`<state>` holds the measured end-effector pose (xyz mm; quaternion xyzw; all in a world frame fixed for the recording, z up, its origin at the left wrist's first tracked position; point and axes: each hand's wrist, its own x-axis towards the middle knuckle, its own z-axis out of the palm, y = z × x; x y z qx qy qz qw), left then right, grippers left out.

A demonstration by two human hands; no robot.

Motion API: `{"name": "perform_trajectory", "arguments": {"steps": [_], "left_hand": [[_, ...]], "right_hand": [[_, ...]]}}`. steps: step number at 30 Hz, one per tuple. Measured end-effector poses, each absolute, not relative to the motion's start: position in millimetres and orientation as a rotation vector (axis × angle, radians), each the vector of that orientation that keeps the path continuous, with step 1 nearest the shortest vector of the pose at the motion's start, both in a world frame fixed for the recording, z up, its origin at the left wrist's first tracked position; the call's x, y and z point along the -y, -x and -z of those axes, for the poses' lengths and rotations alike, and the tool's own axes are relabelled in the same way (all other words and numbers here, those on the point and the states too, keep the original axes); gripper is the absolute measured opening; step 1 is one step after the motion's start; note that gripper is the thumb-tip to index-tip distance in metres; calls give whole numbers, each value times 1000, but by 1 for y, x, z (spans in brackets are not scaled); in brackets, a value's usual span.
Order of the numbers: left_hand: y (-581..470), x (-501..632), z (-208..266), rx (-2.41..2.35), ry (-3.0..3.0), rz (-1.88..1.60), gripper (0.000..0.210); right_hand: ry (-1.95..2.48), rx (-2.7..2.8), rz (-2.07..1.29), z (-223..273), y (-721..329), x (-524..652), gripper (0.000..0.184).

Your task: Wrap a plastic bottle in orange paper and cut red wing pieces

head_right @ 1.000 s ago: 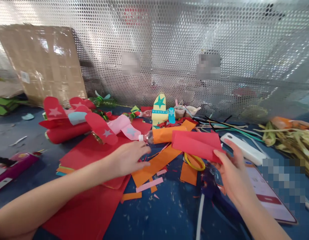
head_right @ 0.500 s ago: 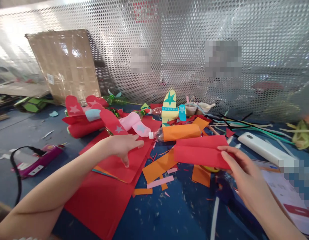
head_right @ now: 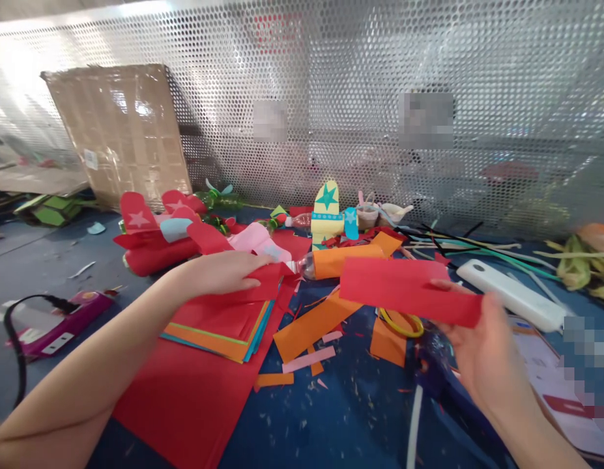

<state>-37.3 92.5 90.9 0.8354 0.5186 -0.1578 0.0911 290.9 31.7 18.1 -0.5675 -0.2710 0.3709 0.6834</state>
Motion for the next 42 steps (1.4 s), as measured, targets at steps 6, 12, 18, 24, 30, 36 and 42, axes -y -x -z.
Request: {"name": "perform_trajectory", "arguments": {"steps": [6,12,18,24,30,36,42], "left_hand": [[47,-92,-108,-1479,-2556,-68,53],[43,-85,-117,-1888,-2466,-554,50],[26,-59,-118,-1662,-2593,-572,41],[-16,-6,-79,-1112,-3157,-178,45],[-50,40,-9,-690,-3280,-429,31],[-52,56,27,-686,-3269,-346,33],[-47,39,4,-784,-3070,-63,69]], "right_hand": [[1262,662,-971,-24,-291,-26,51],[1326,797,-773,-15,-293,-25,34],[1362,710,-688,-23,-293,-26,41],[1303,668,-596,-27,-295,-28,38],[1184,733,-697,-28,-293,-31,47],[1177,952,-1001,-45,-264,-42,57],[1204,1639,-752,-45,-222,-106,54]]}}
